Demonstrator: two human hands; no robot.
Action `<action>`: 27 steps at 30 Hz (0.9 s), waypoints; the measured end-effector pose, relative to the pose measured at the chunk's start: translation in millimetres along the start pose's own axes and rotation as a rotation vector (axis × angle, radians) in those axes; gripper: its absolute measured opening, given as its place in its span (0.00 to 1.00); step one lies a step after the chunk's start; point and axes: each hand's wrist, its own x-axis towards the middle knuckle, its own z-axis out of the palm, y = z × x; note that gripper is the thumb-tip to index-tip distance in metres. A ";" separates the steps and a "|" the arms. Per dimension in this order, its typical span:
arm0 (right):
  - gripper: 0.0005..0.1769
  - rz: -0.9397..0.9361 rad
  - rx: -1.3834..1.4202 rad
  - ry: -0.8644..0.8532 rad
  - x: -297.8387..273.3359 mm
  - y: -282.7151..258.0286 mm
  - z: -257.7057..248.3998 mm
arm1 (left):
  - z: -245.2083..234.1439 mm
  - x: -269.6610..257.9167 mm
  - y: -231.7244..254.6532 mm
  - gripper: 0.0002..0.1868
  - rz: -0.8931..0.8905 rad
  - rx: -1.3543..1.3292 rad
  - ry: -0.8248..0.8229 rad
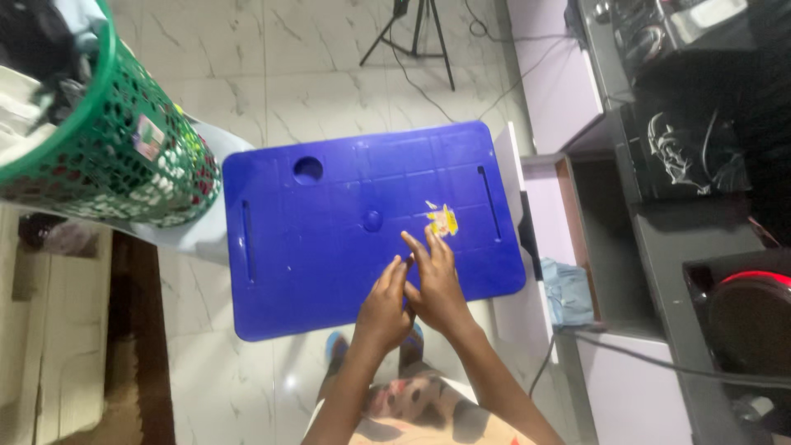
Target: The person picks up denim shorts and a white shirt from a laundry basket, folds them on a small table, and places them into a dresser drawer.
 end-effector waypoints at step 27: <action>0.50 0.091 -0.058 -0.064 76.5 -283.4 204.1 | -279.4 -44.4 -213.6 0.42 0.080 -0.046 -0.044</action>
